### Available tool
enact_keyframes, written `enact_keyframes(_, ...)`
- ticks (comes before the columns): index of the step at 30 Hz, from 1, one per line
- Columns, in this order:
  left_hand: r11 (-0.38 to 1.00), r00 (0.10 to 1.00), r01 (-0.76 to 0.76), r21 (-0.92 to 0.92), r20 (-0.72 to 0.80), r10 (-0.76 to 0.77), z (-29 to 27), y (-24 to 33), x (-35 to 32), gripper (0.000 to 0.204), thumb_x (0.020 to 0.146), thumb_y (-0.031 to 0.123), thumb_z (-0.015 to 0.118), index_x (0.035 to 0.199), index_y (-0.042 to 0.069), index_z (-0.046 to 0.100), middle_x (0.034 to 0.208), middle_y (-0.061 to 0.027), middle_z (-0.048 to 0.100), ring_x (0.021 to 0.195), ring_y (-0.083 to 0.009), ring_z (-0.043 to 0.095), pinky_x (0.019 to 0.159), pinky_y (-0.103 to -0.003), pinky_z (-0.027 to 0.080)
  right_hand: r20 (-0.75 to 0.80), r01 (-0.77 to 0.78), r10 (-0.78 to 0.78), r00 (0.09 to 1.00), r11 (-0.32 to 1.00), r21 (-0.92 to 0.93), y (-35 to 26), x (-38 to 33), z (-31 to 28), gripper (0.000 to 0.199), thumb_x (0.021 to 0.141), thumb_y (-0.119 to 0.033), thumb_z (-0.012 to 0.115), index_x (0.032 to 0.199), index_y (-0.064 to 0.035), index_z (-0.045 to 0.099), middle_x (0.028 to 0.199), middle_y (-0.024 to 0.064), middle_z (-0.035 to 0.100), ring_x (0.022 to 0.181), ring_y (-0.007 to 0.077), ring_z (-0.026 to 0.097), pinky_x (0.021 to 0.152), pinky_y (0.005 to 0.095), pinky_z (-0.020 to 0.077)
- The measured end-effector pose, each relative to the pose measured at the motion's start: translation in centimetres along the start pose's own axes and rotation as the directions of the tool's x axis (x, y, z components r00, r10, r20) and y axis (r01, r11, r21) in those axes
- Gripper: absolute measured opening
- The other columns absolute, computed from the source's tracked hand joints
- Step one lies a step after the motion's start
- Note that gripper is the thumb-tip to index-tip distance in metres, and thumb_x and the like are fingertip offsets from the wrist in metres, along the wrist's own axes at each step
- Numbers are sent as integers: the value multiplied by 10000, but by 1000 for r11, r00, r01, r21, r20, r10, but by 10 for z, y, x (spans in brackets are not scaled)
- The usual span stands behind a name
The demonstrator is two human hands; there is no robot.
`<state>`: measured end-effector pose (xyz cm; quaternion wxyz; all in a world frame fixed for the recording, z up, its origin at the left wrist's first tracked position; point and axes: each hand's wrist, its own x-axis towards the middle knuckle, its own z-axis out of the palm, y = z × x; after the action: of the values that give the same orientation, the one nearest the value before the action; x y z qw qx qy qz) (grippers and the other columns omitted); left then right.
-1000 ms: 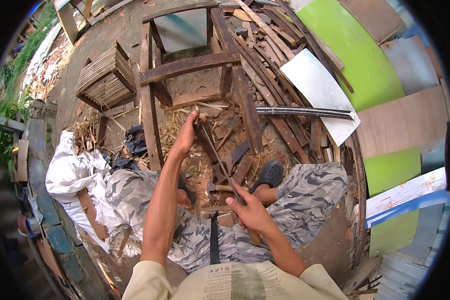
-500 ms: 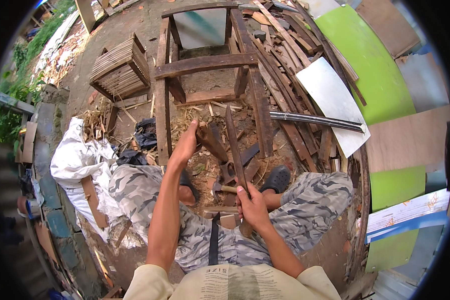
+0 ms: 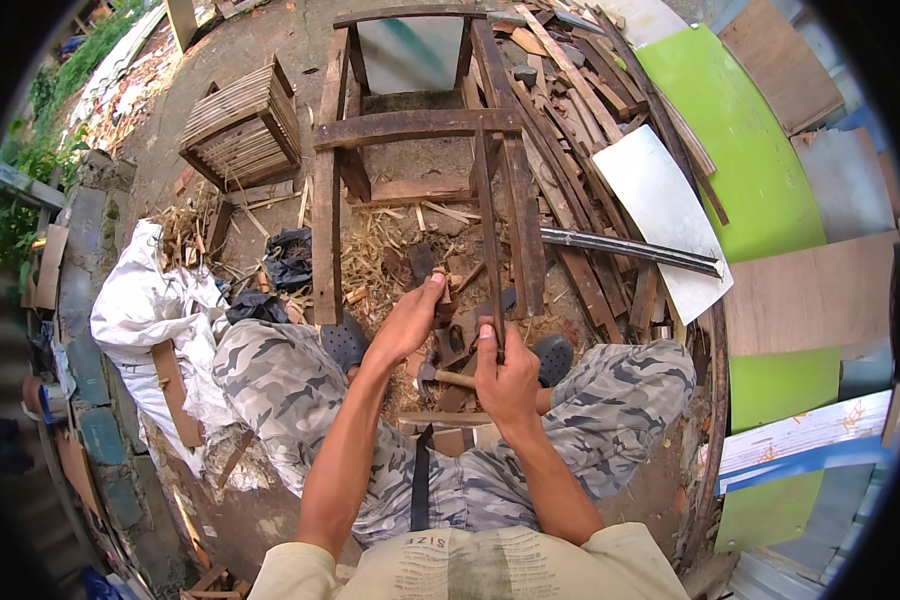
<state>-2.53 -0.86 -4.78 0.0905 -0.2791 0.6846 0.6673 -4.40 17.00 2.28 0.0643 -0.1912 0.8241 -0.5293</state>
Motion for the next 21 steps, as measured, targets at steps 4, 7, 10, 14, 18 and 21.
enact_keyframes(4,998,1000,13,57,-3,-12,4,-2,5,646,1054,561,359,1196,-15,616,1175,-132,657,1117,-202,590,998,-364,451,54,-4,9,999,995,-97,19,-3,12,248,1009,-192,547,1020,44,621,779,282,658,744,475,660,628,500,511)
enact_keyframes(7,1000,1000,20,20,11,-20,4,-3,3,638,1052,559,370,1190,-14,613,1164,-134,652,1074,-203,591,981,-365,452,62,-90,100,993,985,-145,18,3,13,240,1021,-188,540,940,23,620,683,238,606,655,456,621,578,474,463)
enact_keyframes(10,999,999,-20,-31,-32,19,1,-14,9,636,1051,564,374,1182,-11,611,1153,-127,651,1048,-199,590,962,-356,456,5,-74,74,997,997,5,-10,7,2,278,1023,-223,532,915,21,613,693,250,615,665,479,611,588,498,460)
enact_keyframes(14,999,1000,12,-45,14,-12,3,1,5,695,1047,577,360,1252,-54,567,1238,-180,616,1143,-245,564,1010,-364,423,-133,53,-44,990,996,69,-13,3,4,308,1022,-252,522,906,22,601,704,263,623,678,499,608,599,528,456)
enact_keyframes(18,1000,1000,18,-25,24,-17,3,-2,5,824,1036,596,337,1383,-137,480,1406,-294,539,1340,-330,496,1114,-382,353,166,-108,149,975,966,-234,25,5,17,321,1022,-238,501,910,51,586,750,311,642,758,520,634,685,583,484)
enact_keyframes(21,999,1000,8,-50,23,-6,6,-2,2,781,1038,583,373,1356,-116,519,1332,-254,575,1260,-294,520,1081,-371,381,126,-143,176,976,962,-233,19,-4,16,311,1022,-237,508,919,47,586,741,316,636,740,521,628,664,578,483)
